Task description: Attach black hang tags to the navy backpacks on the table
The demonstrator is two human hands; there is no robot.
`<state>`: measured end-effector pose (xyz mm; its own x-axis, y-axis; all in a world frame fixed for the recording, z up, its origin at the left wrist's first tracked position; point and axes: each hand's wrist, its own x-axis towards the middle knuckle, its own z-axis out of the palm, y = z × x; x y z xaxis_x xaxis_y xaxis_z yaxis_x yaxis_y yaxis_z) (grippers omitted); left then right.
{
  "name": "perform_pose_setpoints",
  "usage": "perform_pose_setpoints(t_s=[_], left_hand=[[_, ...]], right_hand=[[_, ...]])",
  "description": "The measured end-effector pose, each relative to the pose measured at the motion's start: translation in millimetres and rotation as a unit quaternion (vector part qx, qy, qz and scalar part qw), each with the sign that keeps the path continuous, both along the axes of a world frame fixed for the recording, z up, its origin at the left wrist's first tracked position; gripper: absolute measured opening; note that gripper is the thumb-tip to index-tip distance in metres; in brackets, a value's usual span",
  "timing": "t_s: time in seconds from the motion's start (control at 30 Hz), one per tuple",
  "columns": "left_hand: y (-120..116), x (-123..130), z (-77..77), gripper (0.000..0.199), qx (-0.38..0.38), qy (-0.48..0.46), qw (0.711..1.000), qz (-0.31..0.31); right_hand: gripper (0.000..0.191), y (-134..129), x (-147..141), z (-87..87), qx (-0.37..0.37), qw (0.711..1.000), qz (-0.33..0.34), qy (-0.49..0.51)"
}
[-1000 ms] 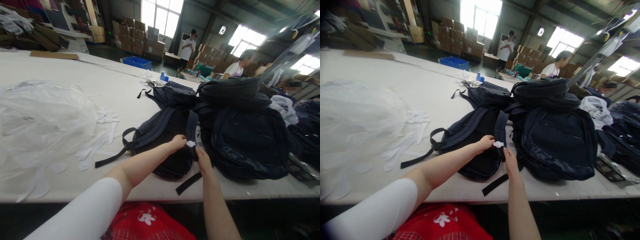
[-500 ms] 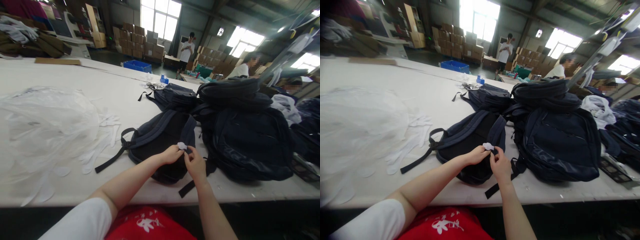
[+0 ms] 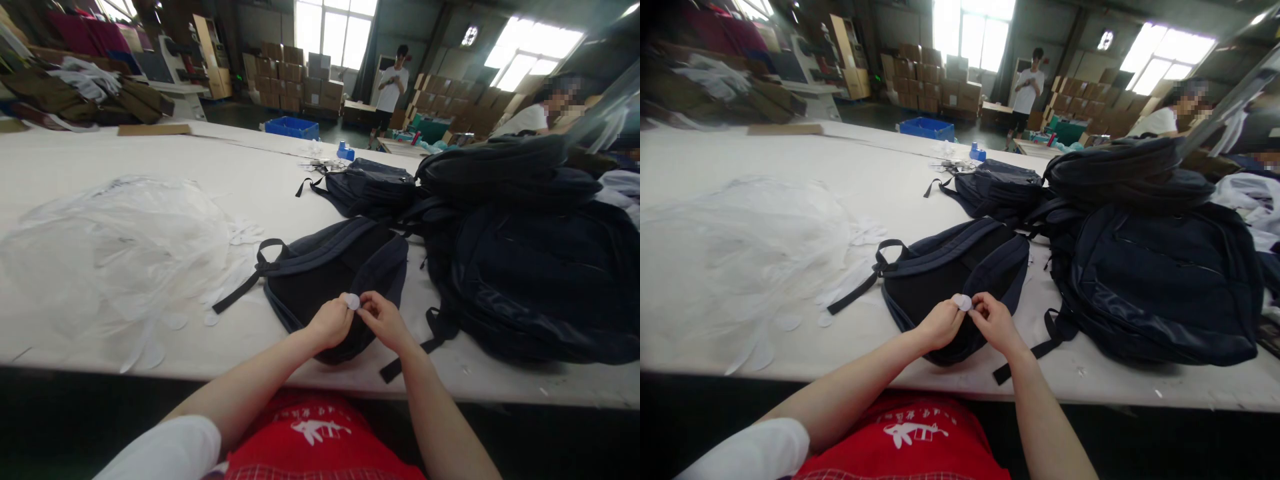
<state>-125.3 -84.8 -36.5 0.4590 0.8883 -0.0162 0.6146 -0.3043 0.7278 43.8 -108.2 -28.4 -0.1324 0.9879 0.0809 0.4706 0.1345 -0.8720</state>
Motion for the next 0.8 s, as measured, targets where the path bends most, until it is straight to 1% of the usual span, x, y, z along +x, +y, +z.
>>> perform_pose_setpoints(t_s=[0.07, 0.13, 0.2, 0.23, 0.27, 0.33, 0.4, 0.43, 0.5, 0.57, 0.63, 0.7, 0.8], left_hand=[[0.3, -1.6, 0.3, 0.018, 0.002, -0.041, 0.999, -0.024], [3.4, -1.2, 0.4, 0.013, -0.024, -0.103, 0.994, -0.014], [9.7, 0.0, -0.7, 0.011, -0.065, -0.166, 0.984, 0.027], [14.4, 0.1, -1.5, 0.014, -0.083, -0.188, 0.977, 0.053], [20.0, -0.5, -2.3, 0.019, -0.096, -0.201, 0.971, 0.081], [32.4, -4.0, -2.5, 0.028, -0.111, -0.205, 0.964, 0.128], [42.7, -8.9, 0.5, 0.029, -0.123, -0.209, 0.958, 0.156], [45.6, -11.0, 3.2, 0.027, -0.124, -0.210, 0.956, 0.160], [45.8, -13.9, 10.8, 0.026, -0.112, -0.212, 0.957, 0.162], [39.0, -16.2, 18.7, 0.032, -0.064, -0.182, 0.967, 0.164], [28.0, -20.0, 23.6, 0.040, -0.012, -0.125, 0.978, 0.164], [16.1, -25.2, 22.9, 0.046, 0.002, -0.079, 0.983, 0.168], [1.4, -30.2, 12.1, 0.059, -0.038, -0.065, 0.981, 0.177]], right_hand=[[0.016, 0.9, 1.9, 5.4, -0.018, 0.999, 0.031, 0.009], [0.018, 2.1, 3.4, 10.7, -0.030, 0.998, 0.051, 0.000], [0.026, 2.2, 3.7, 13.7, -0.021, 0.998, 0.054, -0.012], [0.030, 1.2, 3.6, 13.8, -0.018, 0.998, 0.055, -0.006], [0.032, -0.7, 3.4, 13.0, -0.026, 0.998, 0.061, 0.011], [0.034, -7.0, 3.4, 9.3, -0.075, 0.990, 0.092, 0.075], [0.035, -13.9, 4.5, 3.8, -0.107, 0.979, 0.103, 0.138], [0.036, -16.3, 5.5, 0.9, -0.099, 0.979, 0.088, 0.156], [0.035, -17.6, 7.3, -4.9, -0.052, 0.983, 0.020, 0.174], [0.036, -15.4, 8.2, -9.8, -0.031, 0.980, -0.057, 0.187], [0.038, -12.8, 8.6, -13.0, -0.040, 0.972, -0.112, 0.205], [0.038, -12.7, 10.0, -13.6, -0.021, 0.966, -0.145, 0.213], [0.032, -17.7, 16.1, -8.8, 0.070, 0.952, -0.206, 0.214]])
